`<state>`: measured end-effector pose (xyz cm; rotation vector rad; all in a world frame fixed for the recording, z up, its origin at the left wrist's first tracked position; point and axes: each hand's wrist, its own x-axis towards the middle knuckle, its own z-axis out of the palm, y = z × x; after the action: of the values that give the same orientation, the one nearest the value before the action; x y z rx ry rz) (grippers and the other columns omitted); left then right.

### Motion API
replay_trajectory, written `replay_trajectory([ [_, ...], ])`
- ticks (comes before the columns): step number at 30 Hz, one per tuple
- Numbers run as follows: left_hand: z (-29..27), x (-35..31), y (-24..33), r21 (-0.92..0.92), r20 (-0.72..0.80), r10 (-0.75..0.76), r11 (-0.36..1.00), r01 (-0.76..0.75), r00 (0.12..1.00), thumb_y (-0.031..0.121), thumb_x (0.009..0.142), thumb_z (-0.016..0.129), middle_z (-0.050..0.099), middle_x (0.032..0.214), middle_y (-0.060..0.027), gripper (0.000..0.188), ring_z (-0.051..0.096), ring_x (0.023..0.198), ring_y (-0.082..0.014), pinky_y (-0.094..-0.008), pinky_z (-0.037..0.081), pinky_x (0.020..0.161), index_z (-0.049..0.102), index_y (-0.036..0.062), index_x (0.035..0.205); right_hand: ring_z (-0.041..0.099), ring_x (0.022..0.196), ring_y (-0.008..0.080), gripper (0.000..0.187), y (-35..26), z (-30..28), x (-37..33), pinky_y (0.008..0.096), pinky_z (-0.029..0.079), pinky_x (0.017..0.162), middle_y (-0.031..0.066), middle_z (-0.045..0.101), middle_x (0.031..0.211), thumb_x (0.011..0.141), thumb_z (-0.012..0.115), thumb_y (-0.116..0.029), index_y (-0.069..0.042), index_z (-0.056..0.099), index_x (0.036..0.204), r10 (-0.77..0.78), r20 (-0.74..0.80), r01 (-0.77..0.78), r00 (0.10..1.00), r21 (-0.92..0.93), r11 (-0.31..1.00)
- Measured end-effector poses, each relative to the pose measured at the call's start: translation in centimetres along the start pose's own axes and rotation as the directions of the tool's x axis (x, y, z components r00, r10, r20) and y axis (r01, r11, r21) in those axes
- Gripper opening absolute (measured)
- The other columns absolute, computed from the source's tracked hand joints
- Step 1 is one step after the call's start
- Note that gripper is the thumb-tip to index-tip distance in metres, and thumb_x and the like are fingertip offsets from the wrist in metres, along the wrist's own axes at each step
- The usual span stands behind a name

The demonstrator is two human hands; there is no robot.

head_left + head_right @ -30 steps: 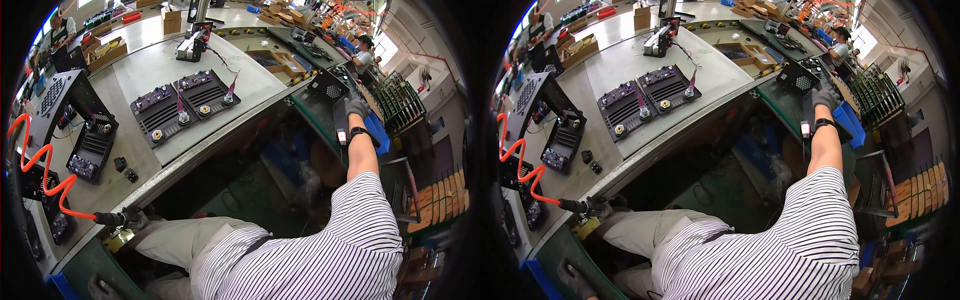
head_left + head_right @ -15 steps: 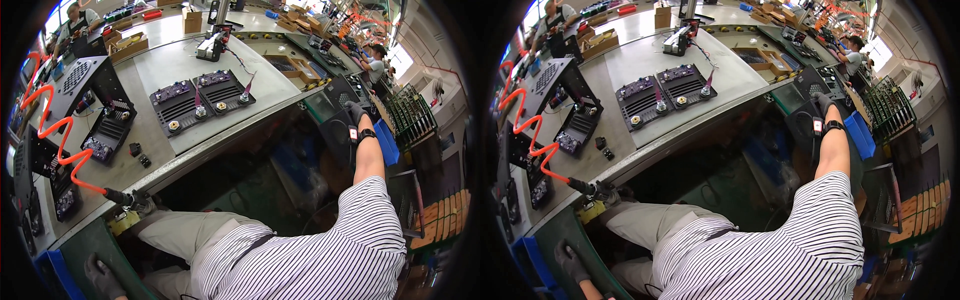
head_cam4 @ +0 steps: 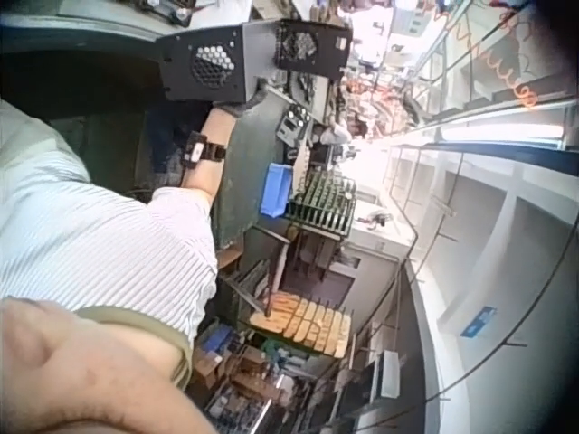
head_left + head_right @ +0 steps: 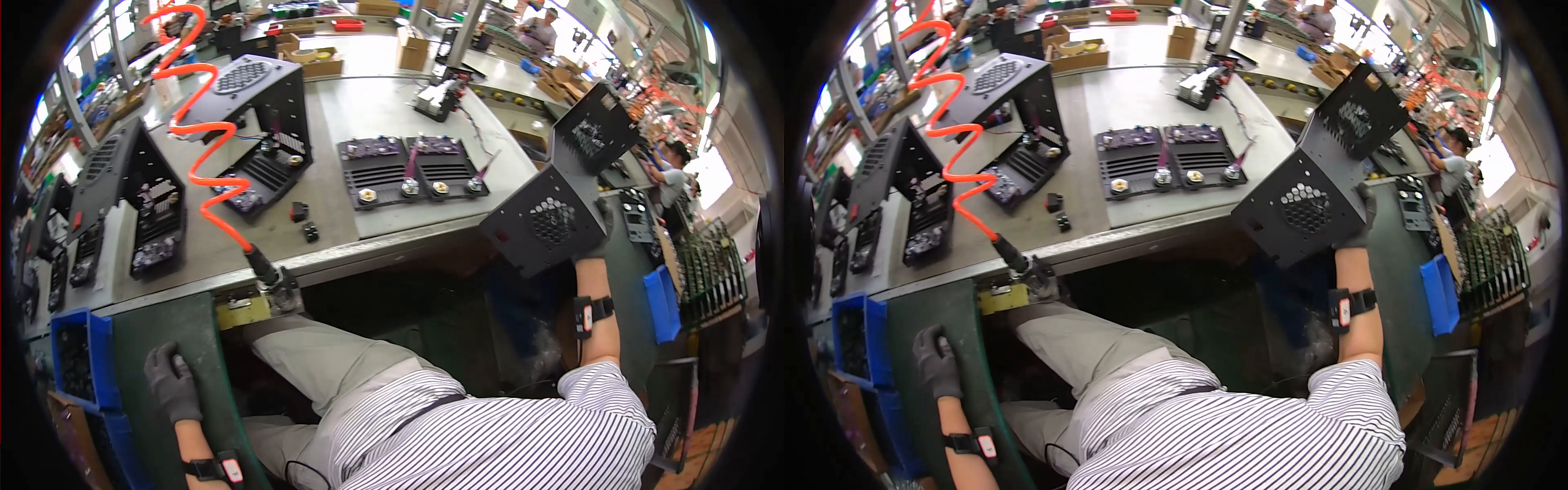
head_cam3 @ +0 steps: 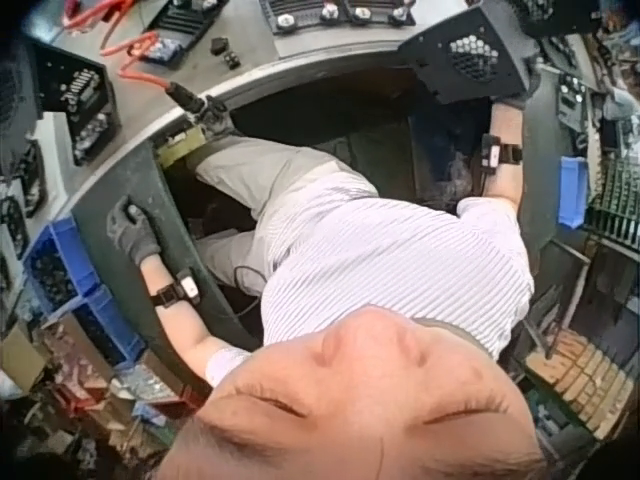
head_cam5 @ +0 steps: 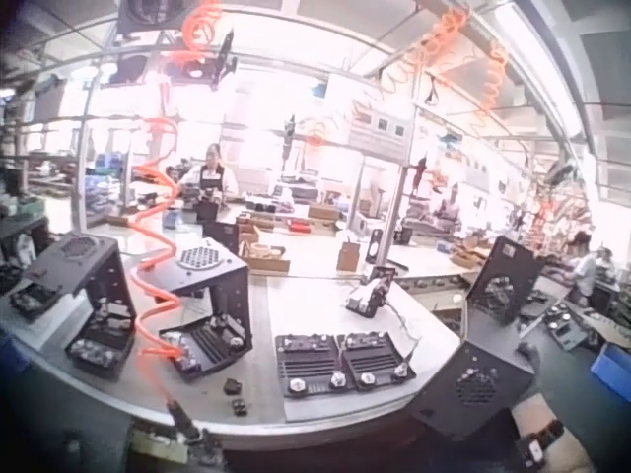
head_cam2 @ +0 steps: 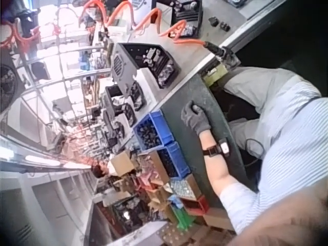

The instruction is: Assembling parts of a metal enclosure using a pneumatic screwdriver.

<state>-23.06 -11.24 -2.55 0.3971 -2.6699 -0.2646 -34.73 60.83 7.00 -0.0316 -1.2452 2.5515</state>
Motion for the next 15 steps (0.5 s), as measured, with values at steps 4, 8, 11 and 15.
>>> replay_trajectory([
  [4, -1.2, -0.6, 0.2, -0.114, 0.059, -0.033, 0.993, 0.040, 0.998, 0.011, 0.077, 0.059, 0.059, 0.103, -0.0145, 0.023, 0.052, 0.104, -0.0325, -0.0411, 0.040, 0.093, 0.061, 0.0061, 0.099, 0.059, 0.096, 0.0262, 0.043, 6.7, 6.8, 0.2, 0.0367, 0.049, 0.084, 0.0134, 0.062, 0.106, 0.084, 0.048, -0.033, -0.002, 0.055, 0.113, 0.155, 0.169, -0.166, 0.973, 0.051, 0.985],
  [8, -2.5, -2.1, 4.1, -0.657, 0.098, -0.248, 0.711, 0.250, 0.964, 0.011, 0.083, 0.059, 0.059, 0.108, -0.0121, 0.029, 0.056, 0.101, -0.0230, -0.0329, 0.044, 0.090, 0.058, 0.0035, 0.110, 0.057, 0.102, 0.0254, 0.048, 13.3, 5.8, -4.1, 0.0374, 0.048, 0.087, 0.0142, 0.060, 0.111, 0.085, 0.048, -0.035, 0.000, 0.052, 0.118, 0.356, 0.407, -0.431, 0.841, 0.107, 0.896],
  [11, -5.5, -3.6, 10.4, -0.915, 0.390, -0.085, -0.144, 0.376, 0.917, 0.025, 0.087, 0.056, 0.057, 0.113, -0.0101, 0.038, 0.056, 0.103, -0.0234, -0.0348, 0.045, 0.089, 0.053, 0.0032, 0.118, 0.055, 0.107, 0.0248, 0.052, 18.8, 14.9, -6.2, 0.0380, 0.047, 0.089, 0.0148, 0.058, 0.115, 0.085, 0.047, -0.037, 0.001, 0.050, 0.121, 0.410, 0.537, -0.550, 0.737, 0.124, 0.826],
  [15, -9.5, -7.5, 13.2, -0.884, 0.367, -0.229, -0.386, 0.262, 0.902, 0.031, 0.085, 0.056, 0.058, 0.111, -0.0106, 0.045, 0.057, 0.102, -0.0244, -0.0363, 0.047, 0.088, 0.052, 0.0017, 0.118, 0.060, 0.084, 0.0161, 0.042, 24.0, 28.7, -9.3, 0.0310, 0.049, 0.076, 0.0123, 0.063, 0.095, 0.080, 0.058, -0.027, 0.004, 0.057, 0.108, 0.573, 0.777, -0.635, -0.261, -0.585, 0.504],
])
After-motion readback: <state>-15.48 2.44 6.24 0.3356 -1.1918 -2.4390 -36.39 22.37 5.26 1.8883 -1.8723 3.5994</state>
